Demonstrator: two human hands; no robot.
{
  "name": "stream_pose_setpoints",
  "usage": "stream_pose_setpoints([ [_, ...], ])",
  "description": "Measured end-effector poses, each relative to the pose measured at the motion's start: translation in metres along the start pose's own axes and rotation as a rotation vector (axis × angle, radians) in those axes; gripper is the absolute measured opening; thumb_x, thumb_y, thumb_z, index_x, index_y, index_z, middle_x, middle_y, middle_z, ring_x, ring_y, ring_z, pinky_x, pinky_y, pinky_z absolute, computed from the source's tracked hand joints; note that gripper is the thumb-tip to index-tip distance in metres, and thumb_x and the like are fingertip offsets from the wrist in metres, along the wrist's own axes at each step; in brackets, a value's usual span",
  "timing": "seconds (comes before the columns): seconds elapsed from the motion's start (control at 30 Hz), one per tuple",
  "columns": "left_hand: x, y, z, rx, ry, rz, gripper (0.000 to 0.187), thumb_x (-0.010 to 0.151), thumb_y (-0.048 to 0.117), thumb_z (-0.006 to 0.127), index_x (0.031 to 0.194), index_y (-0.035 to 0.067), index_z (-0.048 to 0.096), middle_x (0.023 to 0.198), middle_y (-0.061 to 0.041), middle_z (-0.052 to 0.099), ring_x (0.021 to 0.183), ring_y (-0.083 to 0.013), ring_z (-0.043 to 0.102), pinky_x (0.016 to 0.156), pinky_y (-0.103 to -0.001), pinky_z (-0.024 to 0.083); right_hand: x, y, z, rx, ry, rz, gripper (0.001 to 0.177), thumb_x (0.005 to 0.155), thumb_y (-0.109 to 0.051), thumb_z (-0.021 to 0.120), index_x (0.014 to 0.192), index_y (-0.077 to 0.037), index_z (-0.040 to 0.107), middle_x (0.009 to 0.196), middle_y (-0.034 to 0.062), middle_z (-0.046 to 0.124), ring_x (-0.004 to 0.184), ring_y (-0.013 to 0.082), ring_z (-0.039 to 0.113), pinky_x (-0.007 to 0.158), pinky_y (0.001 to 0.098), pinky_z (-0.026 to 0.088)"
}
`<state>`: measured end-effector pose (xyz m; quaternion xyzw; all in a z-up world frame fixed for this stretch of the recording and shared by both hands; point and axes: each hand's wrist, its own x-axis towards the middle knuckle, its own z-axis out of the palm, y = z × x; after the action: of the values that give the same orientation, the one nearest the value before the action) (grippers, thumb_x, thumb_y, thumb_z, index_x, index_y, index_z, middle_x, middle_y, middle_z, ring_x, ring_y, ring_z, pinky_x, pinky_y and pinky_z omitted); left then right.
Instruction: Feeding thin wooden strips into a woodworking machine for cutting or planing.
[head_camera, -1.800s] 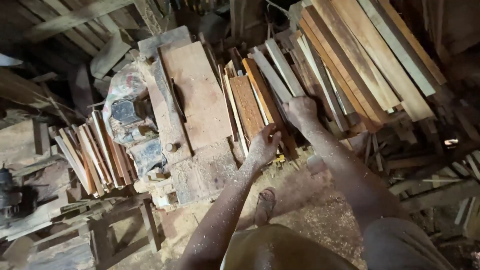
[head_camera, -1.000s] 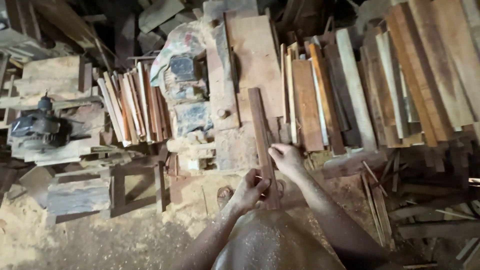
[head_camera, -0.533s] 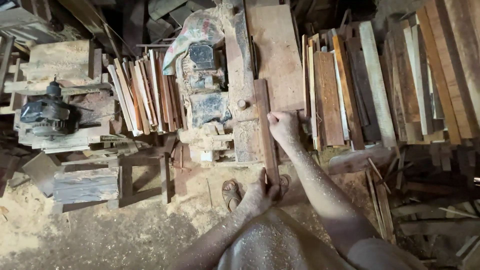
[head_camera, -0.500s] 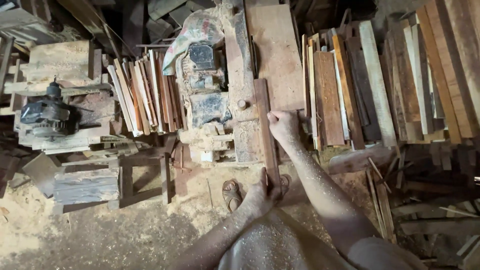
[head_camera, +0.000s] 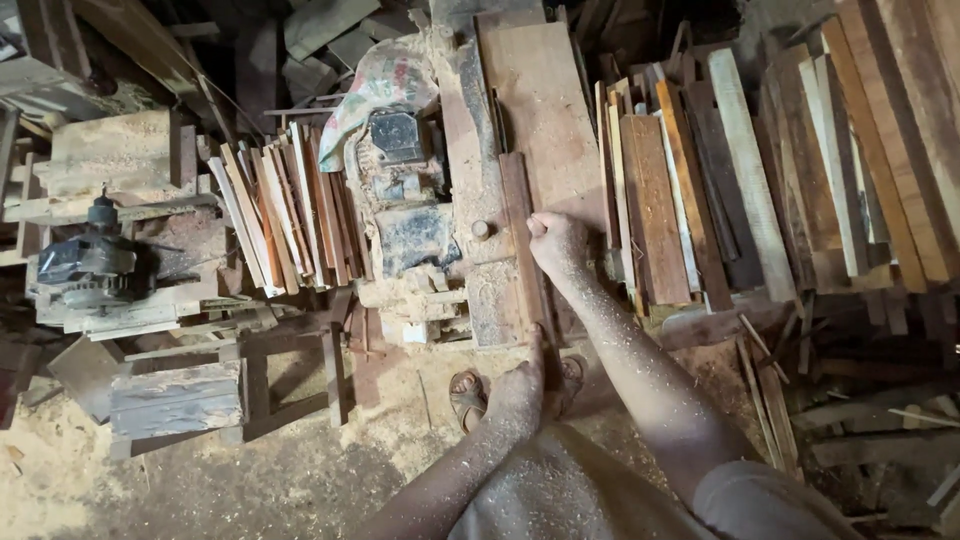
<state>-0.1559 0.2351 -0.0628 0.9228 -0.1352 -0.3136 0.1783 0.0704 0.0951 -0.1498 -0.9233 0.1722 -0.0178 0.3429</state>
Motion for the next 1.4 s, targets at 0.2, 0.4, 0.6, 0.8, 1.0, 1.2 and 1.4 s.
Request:
stream_pose_setpoints([
  [0.2,0.048,-0.015,0.016,-0.076,-0.043,0.000,0.110,0.085,0.024,0.066,0.163,0.014,-0.010,0.110,-0.021,0.072,0.099,-0.0385,0.074,0.087,-0.052,0.060,0.015,-0.021,-0.008,-0.037,0.030,-0.105,0.019,0.092,-0.033,0.074,0.106,-0.023,0.081,0.100,0.0119,0.078,0.101,0.0349,0.073,0.088,0.0445,0.060],
  [0.4,0.036,0.001,-0.040,-0.058,-0.110,-0.023,0.090,0.094,0.011,0.049,0.164,0.019,-0.007,0.115,-0.022,0.071,0.109,-0.0388,0.071,0.093,-0.050,0.057,-0.083,-0.091,-0.104,-0.017,-0.151,-0.054,0.030,0.087,-0.031,0.077,0.111,-0.013,0.081,0.109,0.0160,0.078,0.109,0.0352,0.071,0.093,0.0438,0.057],
  [0.6,0.040,0.005,-0.066,-0.066,-0.085,-0.017,0.103,0.093,0.031,0.072,0.164,0.010,0.001,0.119,-0.030,0.068,0.115,-0.0429,0.068,0.098,-0.051,0.056,-0.063,-0.049,-0.070,-0.041,-0.121,0.029,0.034,0.083,-0.040,0.082,0.114,-0.026,0.080,0.107,0.0038,0.079,0.109,0.0265,0.072,0.092,0.0384,0.059],
  [0.8,0.057,-0.006,-0.080,-0.058,-0.029,-0.044,0.114,0.082,0.054,0.077,0.164,0.017,0.006,0.108,-0.023,0.073,0.106,-0.0380,0.073,0.088,-0.048,0.060,-0.030,-0.038,-0.047,0.031,-0.153,0.123,0.037,0.086,-0.041,0.080,0.120,-0.026,0.077,0.111,0.0057,0.078,0.113,0.0265,0.071,0.094,0.0407,0.058],
  [1.0,0.061,0.002,-0.116,-0.074,-0.010,-0.043,0.115,0.080,0.049,0.081,0.163,0.017,0.008,0.106,-0.021,0.074,0.106,-0.0378,0.073,0.089,-0.050,0.060,-0.013,-0.055,-0.051,-0.043,-0.198,0.181,0.037,0.089,-0.050,0.073,0.123,-0.035,0.075,0.115,-0.0025,0.077,0.116,0.0208,0.070,0.099,0.0375,0.055],
  [1.2,0.110,-0.022,-0.098,-0.019,0.068,0.012,0.103,0.085,0.030,0.078,0.163,0.013,0.011,0.101,-0.023,0.075,0.102,-0.0374,0.075,0.089,-0.050,0.060,0.006,-0.055,-0.045,0.064,-0.155,0.085,0.036,0.088,-0.034,0.079,0.122,-0.024,0.076,0.112,0.0091,0.077,0.115,0.0283,0.070,0.095,0.0413,0.058],
  [1.4,0.126,-0.015,-0.119,0.188,0.193,0.008,0.079,0.092,0.015,0.060,0.162,0.014,0.023,0.101,-0.014,0.078,0.097,-0.0296,0.077,0.084,-0.048,0.061,0.041,-0.033,-0.017,-0.007,-0.114,0.123,0.035,0.089,-0.047,0.074,0.119,-0.030,0.077,0.111,0.0012,0.078,0.112,0.0261,0.071,0.094,0.0396,0.058],
])
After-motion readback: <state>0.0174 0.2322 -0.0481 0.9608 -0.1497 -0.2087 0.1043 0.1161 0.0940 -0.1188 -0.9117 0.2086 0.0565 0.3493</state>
